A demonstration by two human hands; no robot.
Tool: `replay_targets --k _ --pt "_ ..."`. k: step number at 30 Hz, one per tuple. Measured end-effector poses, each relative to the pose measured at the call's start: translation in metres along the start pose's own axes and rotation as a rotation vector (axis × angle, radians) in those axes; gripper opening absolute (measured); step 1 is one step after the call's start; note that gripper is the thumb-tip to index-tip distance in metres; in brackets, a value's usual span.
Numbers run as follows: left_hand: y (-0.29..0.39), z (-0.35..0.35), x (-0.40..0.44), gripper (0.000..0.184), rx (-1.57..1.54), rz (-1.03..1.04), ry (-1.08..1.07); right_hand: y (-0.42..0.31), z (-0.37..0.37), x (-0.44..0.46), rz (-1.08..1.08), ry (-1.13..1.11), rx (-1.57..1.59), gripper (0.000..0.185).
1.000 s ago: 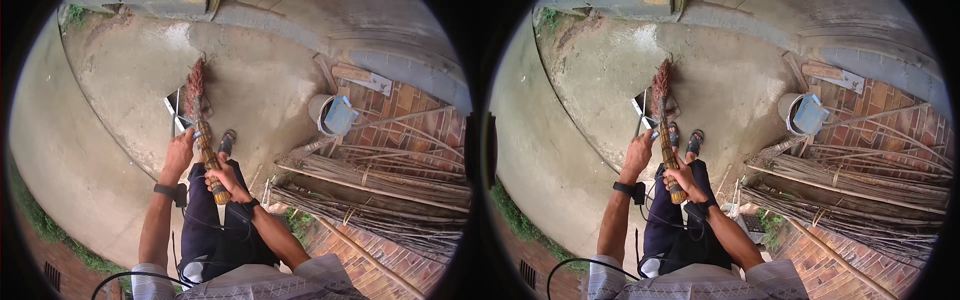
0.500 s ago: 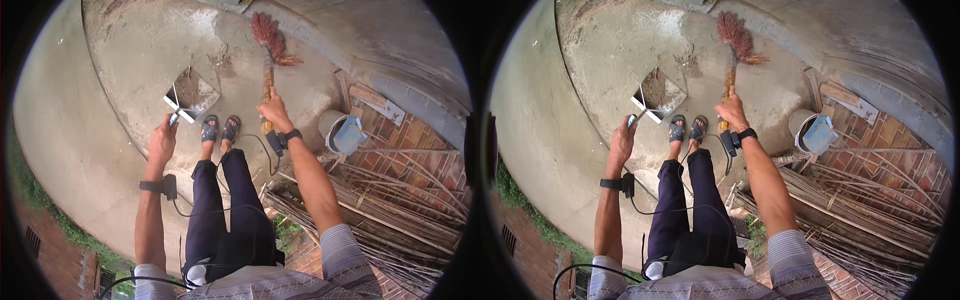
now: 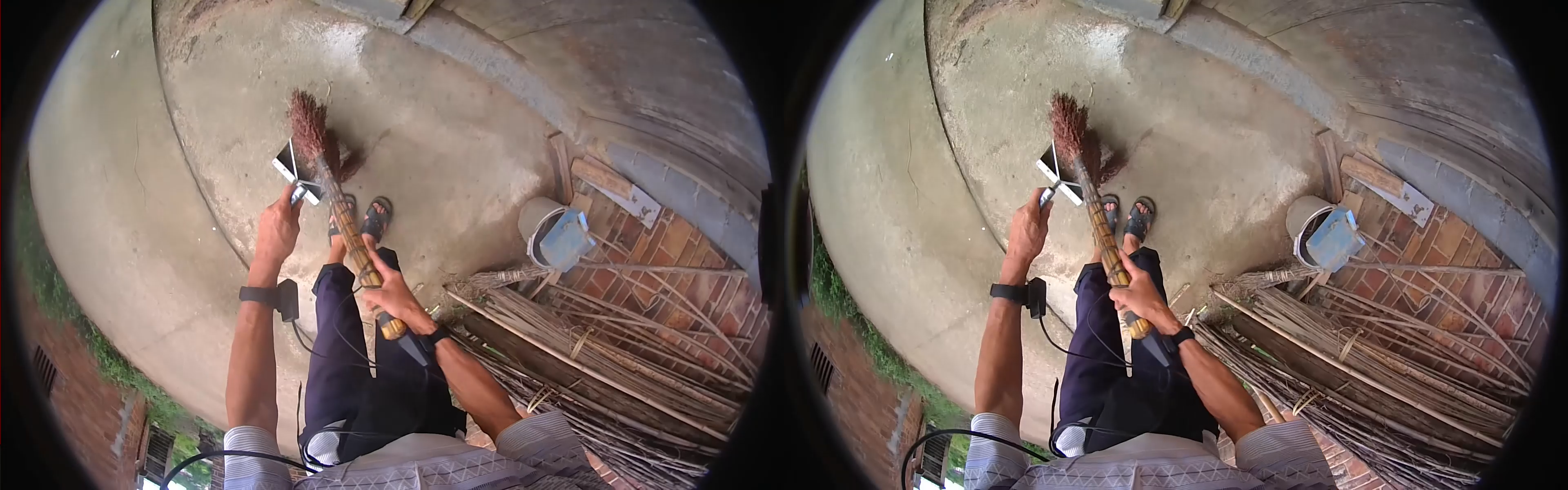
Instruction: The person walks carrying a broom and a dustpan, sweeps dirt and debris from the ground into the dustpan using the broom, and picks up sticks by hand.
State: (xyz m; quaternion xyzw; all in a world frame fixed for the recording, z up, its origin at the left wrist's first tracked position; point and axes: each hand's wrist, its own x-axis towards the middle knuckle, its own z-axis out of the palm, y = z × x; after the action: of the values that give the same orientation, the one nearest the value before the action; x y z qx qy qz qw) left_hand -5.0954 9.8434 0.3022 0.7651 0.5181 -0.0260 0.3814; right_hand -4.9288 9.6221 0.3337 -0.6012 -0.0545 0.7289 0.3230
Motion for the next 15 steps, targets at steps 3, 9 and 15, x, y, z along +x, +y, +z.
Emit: replay_targets --k 3,9,15 --pt "-0.017 0.006 -0.011 0.022 -0.033 -0.006 0.011 -0.033 -0.052 -0.029 0.064 0.051 -0.109 0.096" --pt "-0.04 0.012 -0.025 0.021 -0.017 0.024 0.069 -0.094 -0.13 0.046 -0.046 0.36 -0.566 0.097" --pt "-0.038 0.005 -0.02 0.023 -0.022 -0.035 0.011 -0.03 -0.053 0.089 -0.043 0.307 -0.271 0.096"
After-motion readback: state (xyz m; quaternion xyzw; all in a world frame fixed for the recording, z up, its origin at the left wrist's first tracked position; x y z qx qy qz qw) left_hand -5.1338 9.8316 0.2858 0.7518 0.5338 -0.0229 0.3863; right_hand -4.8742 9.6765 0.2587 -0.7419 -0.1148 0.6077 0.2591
